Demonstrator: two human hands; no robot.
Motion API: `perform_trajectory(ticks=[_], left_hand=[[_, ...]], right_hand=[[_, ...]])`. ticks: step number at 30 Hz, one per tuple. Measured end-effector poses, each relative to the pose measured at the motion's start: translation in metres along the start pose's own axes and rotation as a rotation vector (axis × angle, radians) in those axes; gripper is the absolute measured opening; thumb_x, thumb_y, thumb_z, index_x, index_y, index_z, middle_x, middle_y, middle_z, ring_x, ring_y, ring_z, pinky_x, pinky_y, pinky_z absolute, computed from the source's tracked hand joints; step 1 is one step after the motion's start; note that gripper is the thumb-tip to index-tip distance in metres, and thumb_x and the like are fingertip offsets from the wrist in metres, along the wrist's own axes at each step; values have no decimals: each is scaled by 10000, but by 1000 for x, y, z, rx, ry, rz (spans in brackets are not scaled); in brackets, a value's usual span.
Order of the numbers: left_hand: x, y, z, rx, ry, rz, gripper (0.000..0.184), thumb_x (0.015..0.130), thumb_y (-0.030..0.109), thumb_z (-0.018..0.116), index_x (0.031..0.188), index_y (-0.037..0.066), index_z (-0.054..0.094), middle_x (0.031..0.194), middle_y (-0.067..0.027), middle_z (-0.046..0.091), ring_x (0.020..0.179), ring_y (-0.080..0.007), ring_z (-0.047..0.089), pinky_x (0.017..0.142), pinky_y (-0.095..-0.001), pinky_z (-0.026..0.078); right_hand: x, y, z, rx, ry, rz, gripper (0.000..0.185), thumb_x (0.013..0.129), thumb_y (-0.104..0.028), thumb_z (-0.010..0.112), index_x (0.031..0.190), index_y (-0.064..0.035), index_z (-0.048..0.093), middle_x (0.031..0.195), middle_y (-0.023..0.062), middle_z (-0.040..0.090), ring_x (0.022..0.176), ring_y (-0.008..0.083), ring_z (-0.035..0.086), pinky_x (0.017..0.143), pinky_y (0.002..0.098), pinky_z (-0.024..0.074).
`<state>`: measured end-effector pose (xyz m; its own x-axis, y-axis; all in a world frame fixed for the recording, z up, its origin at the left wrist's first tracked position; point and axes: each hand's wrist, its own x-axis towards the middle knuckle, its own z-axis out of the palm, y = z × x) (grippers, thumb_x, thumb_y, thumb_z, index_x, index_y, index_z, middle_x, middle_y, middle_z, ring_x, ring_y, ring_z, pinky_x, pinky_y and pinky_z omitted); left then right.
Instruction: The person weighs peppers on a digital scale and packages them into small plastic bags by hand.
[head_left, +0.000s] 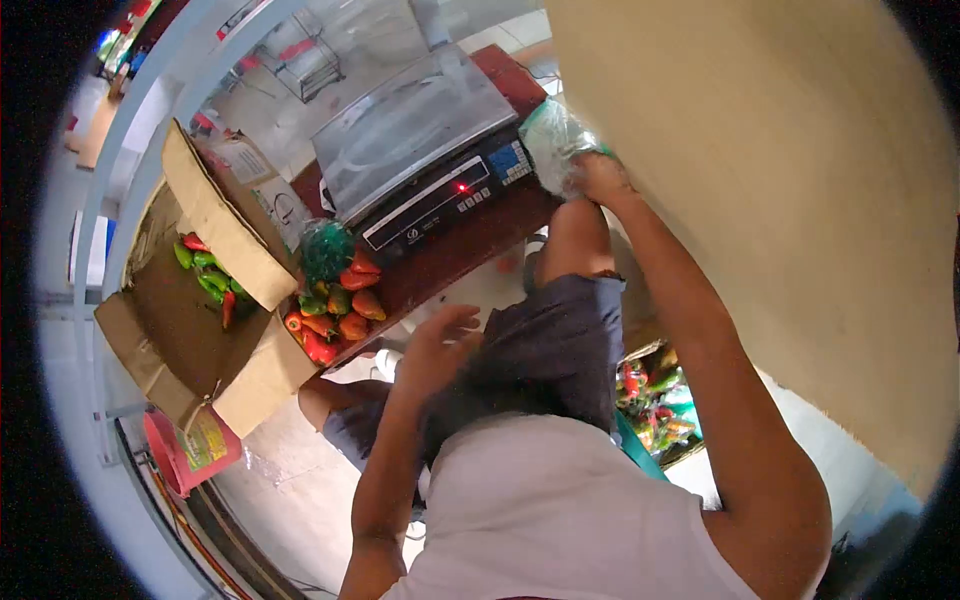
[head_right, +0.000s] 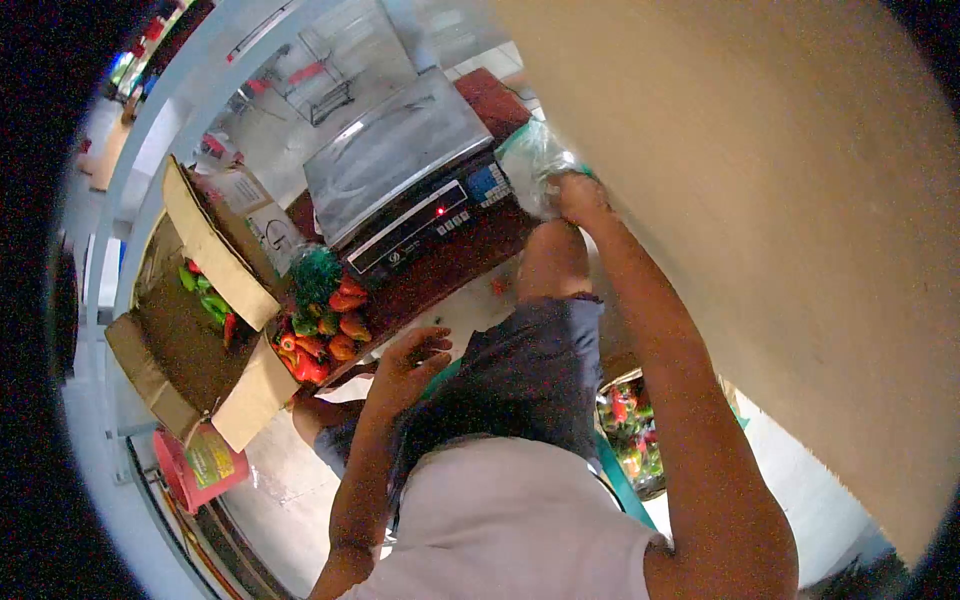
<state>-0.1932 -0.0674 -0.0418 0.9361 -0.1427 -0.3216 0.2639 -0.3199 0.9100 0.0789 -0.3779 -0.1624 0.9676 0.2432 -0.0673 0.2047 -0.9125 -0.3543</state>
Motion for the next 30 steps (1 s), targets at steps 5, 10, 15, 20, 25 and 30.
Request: perform_trajectory(ticks=[5, 10, 15, 20, 25, 30], left_hand=[[16, -7, -7, -99, 15, -65, 321, 897, 118, 703, 1199, 36, 632, 1062, -83, 686, 992, -169, 651, 874, -311, 521], [84, 9, 22, -41, 27, 186, 251, 907, 101, 686, 1146, 37, 648, 1052, -68, 681, 972, -170, 647, 831, -325, 533], [180, 33, 79, 205, 89, 569, 233, 850, 43, 584, 1078, 59, 628, 1082, -183, 650, 994, -385, 628, 831, -453, 513], [232, 11, 99, 324, 136, 370, 323, 816, 2, 571, 1137, 44, 569, 1079, -243, 648, 1026, -435, 624, 851, -487, 510], [239, -1, 106, 319, 154, 357, 379, 821, 20, 560, 1198, 40, 524, 1069, -286, 647, 998, -474, 619, 847, -540, 492], [242, 8, 107, 351, 116, 300, 414, 841, 45, 562, 1249, 39, 489, 1043, -287, 649, 959, -486, 627, 836, -552, 495]], right_hand=[[-1, -18, -23, -31, -88, 54, 411, 774, -340, 751, 1116, -116, 711, 1114, 157, 688, 1024, 338, 655, 897, 449, 512], [-14, -13, -16, 160, 88, 18, 281, 821, -233, 710, 1059, -86, 725, 1059, 167, 693, 966, 351, 667, 854, 433, 518], [-30, -11, -18, 268, 244, -95, 231, 839, -196, 677, 1038, -92, 729, 1073, 169, 691, 981, 370, 657, 842, 440, 529], [-22, 1, -14, 165, 73, -181, 261, 809, -114, 676, 1064, -87, 723, 1068, 172, 681, 955, 372, 662, 812, 440, 525], [-10, -6, -17, 11, -103, -69, 235, 812, -110, 686, 1039, -56, 716, 1104, 190, 654, 950, 375, 653, 789, 442, 515], [-20, -14, -21, 280, 112, -122, 196, 888, -212, 658, 1035, -88, 700, 1114, 180, 638, 967, 376, 657, 807, 450, 531]])
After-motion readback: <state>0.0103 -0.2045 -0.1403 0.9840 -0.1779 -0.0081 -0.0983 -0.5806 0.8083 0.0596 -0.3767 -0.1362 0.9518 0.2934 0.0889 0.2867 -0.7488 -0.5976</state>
